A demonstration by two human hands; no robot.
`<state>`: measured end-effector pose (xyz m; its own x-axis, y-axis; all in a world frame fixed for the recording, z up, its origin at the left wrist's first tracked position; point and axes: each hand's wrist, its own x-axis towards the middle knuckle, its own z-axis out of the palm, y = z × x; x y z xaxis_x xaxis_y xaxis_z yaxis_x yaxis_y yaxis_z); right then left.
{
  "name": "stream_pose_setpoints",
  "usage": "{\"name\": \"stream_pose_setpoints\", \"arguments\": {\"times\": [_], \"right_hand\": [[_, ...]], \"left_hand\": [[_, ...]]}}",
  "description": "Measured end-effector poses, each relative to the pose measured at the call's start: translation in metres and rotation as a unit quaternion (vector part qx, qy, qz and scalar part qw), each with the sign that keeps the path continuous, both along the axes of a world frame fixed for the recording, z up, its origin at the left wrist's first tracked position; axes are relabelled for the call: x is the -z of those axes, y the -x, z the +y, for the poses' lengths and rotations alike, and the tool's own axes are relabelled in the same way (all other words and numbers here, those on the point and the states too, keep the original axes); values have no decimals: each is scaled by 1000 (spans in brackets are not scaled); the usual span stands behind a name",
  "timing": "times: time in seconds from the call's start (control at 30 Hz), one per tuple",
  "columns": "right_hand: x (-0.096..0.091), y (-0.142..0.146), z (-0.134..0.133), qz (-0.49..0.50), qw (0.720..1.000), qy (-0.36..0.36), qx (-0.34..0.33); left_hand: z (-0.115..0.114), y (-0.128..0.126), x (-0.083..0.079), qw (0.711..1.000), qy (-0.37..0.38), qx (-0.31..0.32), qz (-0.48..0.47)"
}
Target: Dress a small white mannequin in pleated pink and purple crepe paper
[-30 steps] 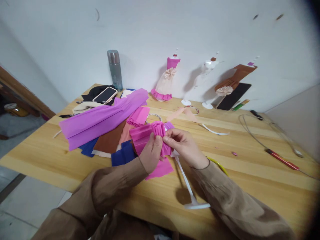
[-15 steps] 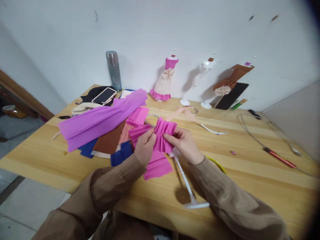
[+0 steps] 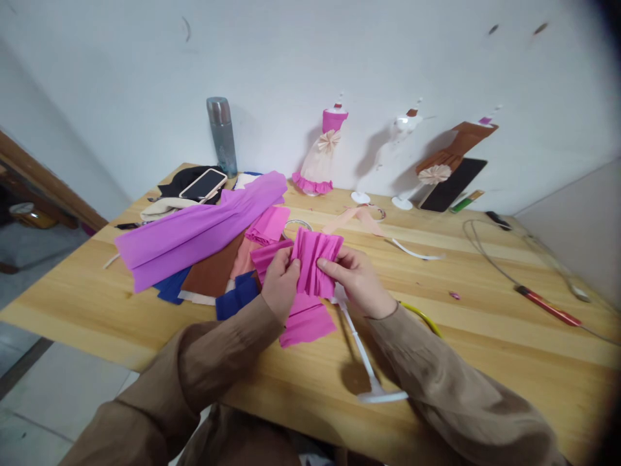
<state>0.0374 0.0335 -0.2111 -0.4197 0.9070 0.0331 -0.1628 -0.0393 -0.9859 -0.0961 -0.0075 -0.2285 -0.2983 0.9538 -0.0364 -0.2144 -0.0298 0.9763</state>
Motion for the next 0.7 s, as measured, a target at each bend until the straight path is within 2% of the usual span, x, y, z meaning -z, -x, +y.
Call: {"name": "stream_pose_setpoints", "arguments": {"times": [0.1,0.27,0.43,0.57,0.7], "right_hand": [[1,2,-2,-6,1000,-18,-5],[1,4,-4,-30,998,-46,20],[-1,5,-6,-54,997,-50,39],[-3,6,-6,-84,994,-69,32],[-3,6,-5,-107,989,-87,46]], "left_hand": [[-1,0,1,1000,-3,-10,25],[-6,-2,-6,996,7,-25,83],[-7,-4,-6,997,24,-7,67],[-8,-6,-3,996,11,-10,89],[-12,-10,-8,997,-2,-2,76]]}}
